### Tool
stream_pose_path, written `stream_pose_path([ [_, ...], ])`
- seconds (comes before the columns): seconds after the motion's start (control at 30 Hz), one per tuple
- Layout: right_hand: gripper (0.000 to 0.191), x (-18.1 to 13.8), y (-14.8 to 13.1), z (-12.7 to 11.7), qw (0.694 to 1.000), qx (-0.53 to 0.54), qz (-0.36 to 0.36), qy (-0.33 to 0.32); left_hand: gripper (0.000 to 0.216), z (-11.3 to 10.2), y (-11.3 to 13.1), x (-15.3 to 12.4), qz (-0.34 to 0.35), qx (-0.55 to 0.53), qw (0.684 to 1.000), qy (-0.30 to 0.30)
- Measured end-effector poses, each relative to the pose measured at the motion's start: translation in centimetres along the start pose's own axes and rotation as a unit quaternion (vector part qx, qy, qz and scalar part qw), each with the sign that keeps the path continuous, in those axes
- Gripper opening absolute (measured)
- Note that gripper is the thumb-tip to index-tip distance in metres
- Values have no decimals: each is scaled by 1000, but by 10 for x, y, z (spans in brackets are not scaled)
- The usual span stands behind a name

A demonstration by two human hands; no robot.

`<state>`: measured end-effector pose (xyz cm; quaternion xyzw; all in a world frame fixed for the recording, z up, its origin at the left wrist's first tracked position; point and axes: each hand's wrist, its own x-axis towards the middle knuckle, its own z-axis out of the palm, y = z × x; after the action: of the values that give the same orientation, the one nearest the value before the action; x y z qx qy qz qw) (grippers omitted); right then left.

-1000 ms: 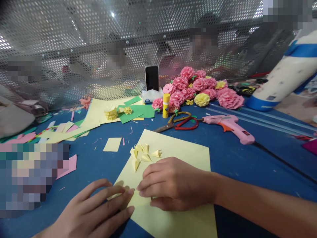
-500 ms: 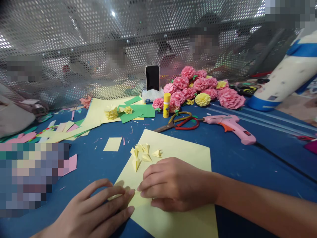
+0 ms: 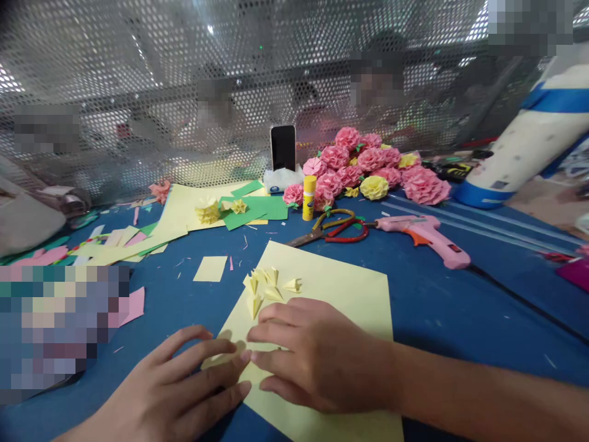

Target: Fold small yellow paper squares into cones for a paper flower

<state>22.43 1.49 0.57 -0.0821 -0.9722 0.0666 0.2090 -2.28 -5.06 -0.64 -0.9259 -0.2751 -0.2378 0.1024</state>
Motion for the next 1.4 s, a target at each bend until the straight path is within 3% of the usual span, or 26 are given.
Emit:
stream_pose_path([
  [0.17, 23, 2, -20, 3, 996, -50, 58, 44, 24, 1, 2, -2, 0, 5, 1000, -7],
  [0.37, 29, 6, -24, -11, 992, -43, 119, 22, 32, 3, -1, -9, 20, 0, 1000, 20],
  [0.53, 23, 1, -25, -16, 989, -101, 107, -23, 30, -11, -6, 0, 38, -26, 998, -35],
  [0.7, 21, 0, -21, -10, 990, -116, 67, -42, 35, -13, -1, 8, 21, -50, 998, -25],
  [0.9, 37, 2, -6, -2, 988, -146, 42, 27, 37, -21, 1, 10, 75, 36, 995, -59],
  [1.0, 52, 1, -3, 2, 992, -116, 41, 26, 35, -28, -3, 12, 87, 12, 993, -84],
  [1.2, 54, 0, 5, 5, 998, -6, 56, -4, 20, -15, -5, 12, -50, -163, 983, -62],
  [1.33, 48, 1, 7, 4, 999, -8, 42, 22, 17, -1, 2, 10, -130, -203, 970, -23],
  [1.4, 40, 2, 6, 3, 999, -24, 23, 37, 13, 2, 4, 10, -194, -227, 954, -33],
])
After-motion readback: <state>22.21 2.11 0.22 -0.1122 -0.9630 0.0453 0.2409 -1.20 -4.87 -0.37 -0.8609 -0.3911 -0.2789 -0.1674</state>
